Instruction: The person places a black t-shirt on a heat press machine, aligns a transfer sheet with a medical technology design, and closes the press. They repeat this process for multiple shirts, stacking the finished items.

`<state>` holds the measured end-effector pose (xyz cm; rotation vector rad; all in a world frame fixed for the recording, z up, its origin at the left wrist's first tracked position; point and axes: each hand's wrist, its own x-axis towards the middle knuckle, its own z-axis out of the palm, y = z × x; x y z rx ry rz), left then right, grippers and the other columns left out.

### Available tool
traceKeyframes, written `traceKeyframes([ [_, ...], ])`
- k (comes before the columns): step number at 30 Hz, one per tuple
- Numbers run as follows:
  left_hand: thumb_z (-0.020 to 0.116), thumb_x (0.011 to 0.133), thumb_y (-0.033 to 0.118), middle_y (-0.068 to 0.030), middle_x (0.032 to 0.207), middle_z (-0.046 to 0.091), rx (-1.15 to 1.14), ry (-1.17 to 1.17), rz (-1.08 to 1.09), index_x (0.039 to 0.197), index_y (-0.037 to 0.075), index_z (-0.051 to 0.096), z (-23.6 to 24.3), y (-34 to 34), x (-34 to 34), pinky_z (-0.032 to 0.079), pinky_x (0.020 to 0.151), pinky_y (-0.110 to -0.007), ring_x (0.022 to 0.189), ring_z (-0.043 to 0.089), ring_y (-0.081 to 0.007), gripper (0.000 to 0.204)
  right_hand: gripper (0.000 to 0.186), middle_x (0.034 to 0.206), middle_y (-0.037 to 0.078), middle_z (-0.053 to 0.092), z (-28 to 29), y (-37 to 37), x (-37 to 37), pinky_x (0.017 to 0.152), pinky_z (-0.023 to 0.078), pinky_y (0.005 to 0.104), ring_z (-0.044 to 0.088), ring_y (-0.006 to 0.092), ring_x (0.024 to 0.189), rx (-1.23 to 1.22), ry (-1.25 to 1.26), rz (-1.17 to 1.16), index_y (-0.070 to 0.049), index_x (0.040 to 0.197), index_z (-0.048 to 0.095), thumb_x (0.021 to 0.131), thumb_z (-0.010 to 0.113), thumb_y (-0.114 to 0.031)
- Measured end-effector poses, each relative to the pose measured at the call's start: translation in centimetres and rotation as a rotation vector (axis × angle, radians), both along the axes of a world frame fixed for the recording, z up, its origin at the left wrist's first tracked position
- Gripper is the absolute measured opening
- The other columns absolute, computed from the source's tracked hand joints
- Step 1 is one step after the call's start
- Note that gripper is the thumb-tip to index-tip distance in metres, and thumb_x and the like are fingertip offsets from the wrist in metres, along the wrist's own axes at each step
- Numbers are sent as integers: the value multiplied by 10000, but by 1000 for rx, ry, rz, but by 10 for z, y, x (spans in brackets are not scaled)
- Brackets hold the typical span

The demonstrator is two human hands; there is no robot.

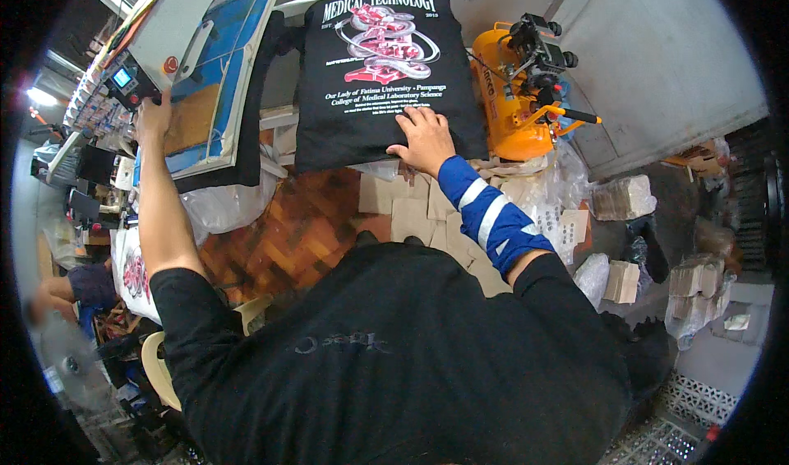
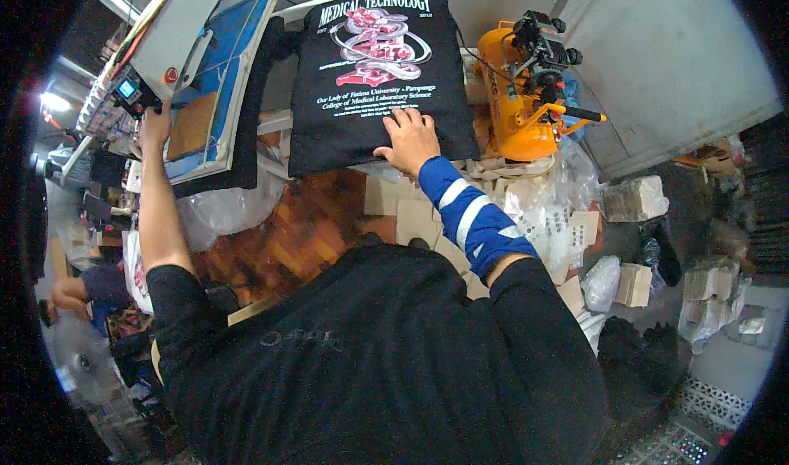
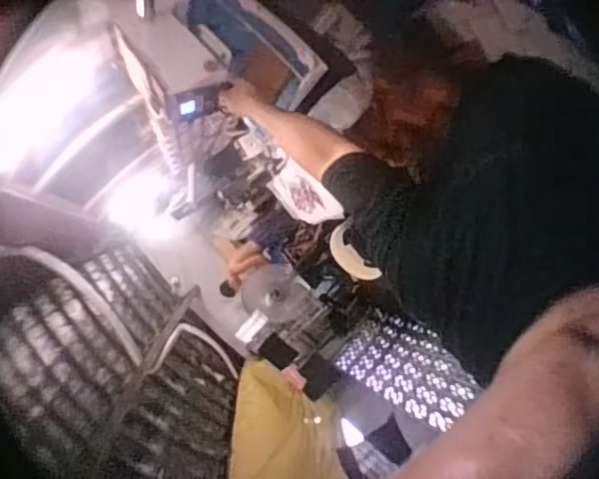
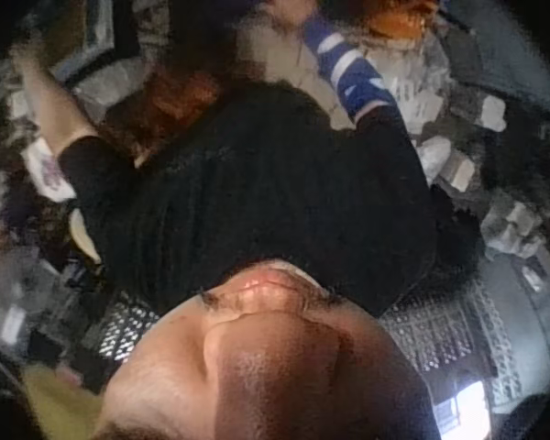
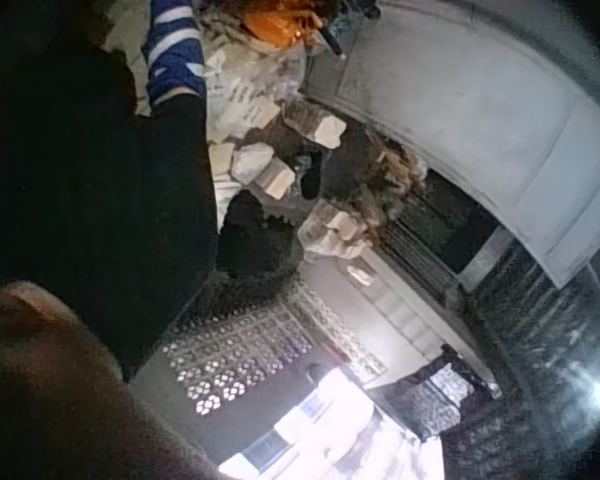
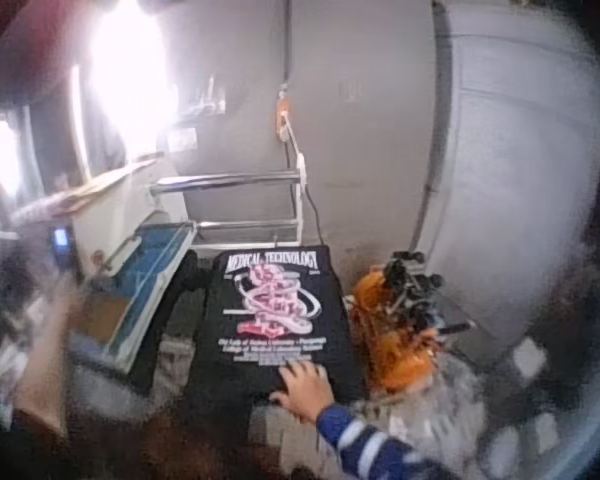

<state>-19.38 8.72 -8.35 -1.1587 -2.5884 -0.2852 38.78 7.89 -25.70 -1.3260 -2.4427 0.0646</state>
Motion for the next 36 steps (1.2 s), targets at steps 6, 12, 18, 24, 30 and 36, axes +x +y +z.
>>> traceKeyframes([
  [6,570,870,647,-261,1464,522,-93,-21,42,1419,-7,519,16,13,5,336,1153,-577,1399,448,-439,855,646,1523,148,479,3,2,-1,1123,317,572,378,374,1437,-72,-83,26,-98,1344,596,879,690,-537],
  [12,656,865,489,-222,1475,513,-51,26,-4,1381,8,534,11,-10,107,342,1131,-630,1400,452,-400,716,700,1471,196,513,0,-31,29,1126,313,598,384,414,1422,-79,291,23,-77,1348,596,828,740,-524],
  [18,684,869,389,-275,1398,532,154,154,-140,1308,-63,529,1,-21,216,313,1142,-639,1380,436,-451,649,399,1297,208,635,57,-20,-11,1074,423,497,534,408,1280,-37,473,163,-17,1134,689,863,745,-305],
  [24,711,856,158,-252,1460,498,535,-24,-930,1332,59,615,-27,-64,239,282,1195,-569,1428,385,-458,495,410,1291,221,637,153,11,-123,1076,438,449,578,382,1248,91,663,195,-6,1195,669,861,757,-227],
  [30,702,834,14,-170,1327,623,580,-309,-784,1102,31,726,-57,-158,52,469,1055,-438,1238,590,-365,269,780,1498,292,434,203,33,-222,1181,311,442,423,398,1405,150,957,-82,78,1503,361,932,732,-305],
  [36,606,935,38,-187,1112,677,260,-355,-345,1058,-23,682,-154,-308,-166,508,957,-426,1058,651,-359,158,734,1415,307,507,175,76,-216,1151,349,461,476,427,1347,623,855,-543,110,1415,446,952,708,-396],
])
